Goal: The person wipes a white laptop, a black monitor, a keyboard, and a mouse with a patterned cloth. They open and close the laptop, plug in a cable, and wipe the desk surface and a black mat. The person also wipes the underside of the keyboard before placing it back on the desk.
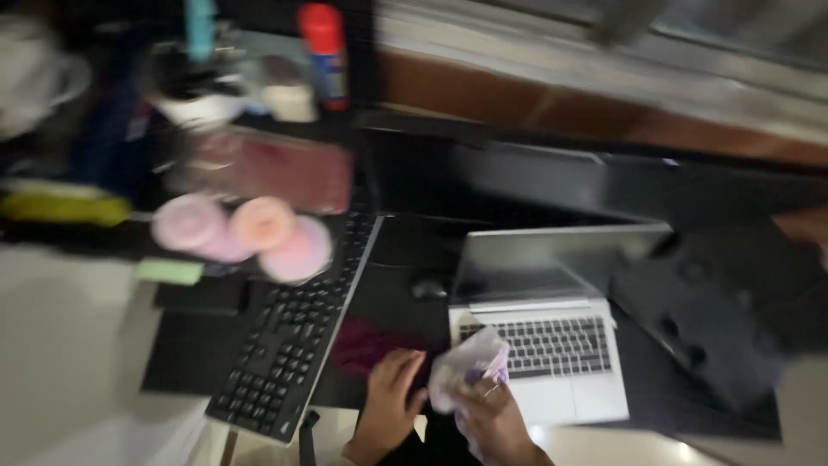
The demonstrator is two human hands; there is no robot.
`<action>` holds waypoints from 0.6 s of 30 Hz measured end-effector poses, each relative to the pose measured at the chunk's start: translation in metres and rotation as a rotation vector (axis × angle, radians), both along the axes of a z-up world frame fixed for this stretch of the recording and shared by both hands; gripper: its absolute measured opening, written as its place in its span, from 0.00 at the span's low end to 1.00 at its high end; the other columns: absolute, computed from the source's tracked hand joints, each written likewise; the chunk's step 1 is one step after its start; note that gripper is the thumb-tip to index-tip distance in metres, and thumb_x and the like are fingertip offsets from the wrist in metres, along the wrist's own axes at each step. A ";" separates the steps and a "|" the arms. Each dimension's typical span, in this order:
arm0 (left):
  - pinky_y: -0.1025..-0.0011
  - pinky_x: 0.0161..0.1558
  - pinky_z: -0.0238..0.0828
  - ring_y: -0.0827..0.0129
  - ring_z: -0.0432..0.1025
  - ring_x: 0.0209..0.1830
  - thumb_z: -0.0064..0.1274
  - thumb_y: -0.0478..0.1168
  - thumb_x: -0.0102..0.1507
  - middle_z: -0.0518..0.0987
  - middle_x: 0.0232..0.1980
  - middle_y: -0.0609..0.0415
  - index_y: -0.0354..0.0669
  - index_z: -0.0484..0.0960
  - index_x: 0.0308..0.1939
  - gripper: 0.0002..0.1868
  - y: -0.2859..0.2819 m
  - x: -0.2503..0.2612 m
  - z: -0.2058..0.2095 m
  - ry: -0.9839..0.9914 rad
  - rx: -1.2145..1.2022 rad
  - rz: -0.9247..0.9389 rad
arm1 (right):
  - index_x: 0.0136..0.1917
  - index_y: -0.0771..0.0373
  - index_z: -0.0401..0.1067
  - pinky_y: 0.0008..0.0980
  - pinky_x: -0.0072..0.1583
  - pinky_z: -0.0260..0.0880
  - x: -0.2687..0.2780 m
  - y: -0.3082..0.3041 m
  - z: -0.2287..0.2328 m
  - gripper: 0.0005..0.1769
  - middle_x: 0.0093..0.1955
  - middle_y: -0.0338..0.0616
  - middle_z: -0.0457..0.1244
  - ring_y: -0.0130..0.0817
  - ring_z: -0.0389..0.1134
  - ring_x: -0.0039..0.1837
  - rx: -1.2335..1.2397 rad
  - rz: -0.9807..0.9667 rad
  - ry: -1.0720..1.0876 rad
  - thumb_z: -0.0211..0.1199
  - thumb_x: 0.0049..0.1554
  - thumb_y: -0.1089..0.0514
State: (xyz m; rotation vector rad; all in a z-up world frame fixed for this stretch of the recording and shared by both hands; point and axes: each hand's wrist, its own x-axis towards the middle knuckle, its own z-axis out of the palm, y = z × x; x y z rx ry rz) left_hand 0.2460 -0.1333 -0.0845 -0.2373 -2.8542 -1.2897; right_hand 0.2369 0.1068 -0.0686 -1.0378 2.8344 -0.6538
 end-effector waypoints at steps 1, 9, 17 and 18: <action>0.53 0.65 0.56 0.51 0.63 0.69 0.48 0.55 0.66 0.71 0.68 0.48 0.44 0.71 0.69 0.30 0.001 0.003 0.005 -0.024 0.144 -0.011 | 0.65 0.51 0.74 0.40 0.46 0.71 -0.009 -0.007 0.000 0.26 0.53 0.49 0.68 0.44 0.68 0.45 -0.131 -0.054 0.026 0.63 0.52 0.60; 0.62 0.66 0.64 0.57 0.71 0.67 0.52 0.40 0.68 0.76 0.68 0.44 0.40 0.72 0.69 0.25 0.010 0.017 0.038 -0.017 0.587 0.370 | 0.68 0.68 0.71 0.46 0.68 0.63 -0.068 -0.067 -0.021 0.26 0.66 0.61 0.66 0.57 0.67 0.66 -0.515 -0.341 0.103 0.60 0.61 0.53; 0.59 0.65 0.64 0.52 0.72 0.63 0.51 0.38 0.66 0.78 0.62 0.46 0.41 0.75 0.64 0.21 0.031 0.114 0.028 0.105 0.356 1.121 | 0.76 0.73 0.60 0.53 0.77 0.52 -0.103 -0.077 -0.079 0.42 0.75 0.69 0.55 0.63 0.54 0.77 -0.495 0.128 -0.040 0.69 0.53 0.54; 0.59 0.65 0.64 0.52 0.72 0.63 0.51 0.38 0.66 0.78 0.62 0.46 0.41 0.75 0.64 0.21 0.043 0.132 0.019 0.106 0.349 1.185 | 0.76 0.73 0.60 0.53 0.77 0.52 -0.098 -0.074 -0.078 0.42 0.75 0.69 0.55 0.63 0.54 0.77 -0.493 0.187 -0.067 0.69 0.53 0.54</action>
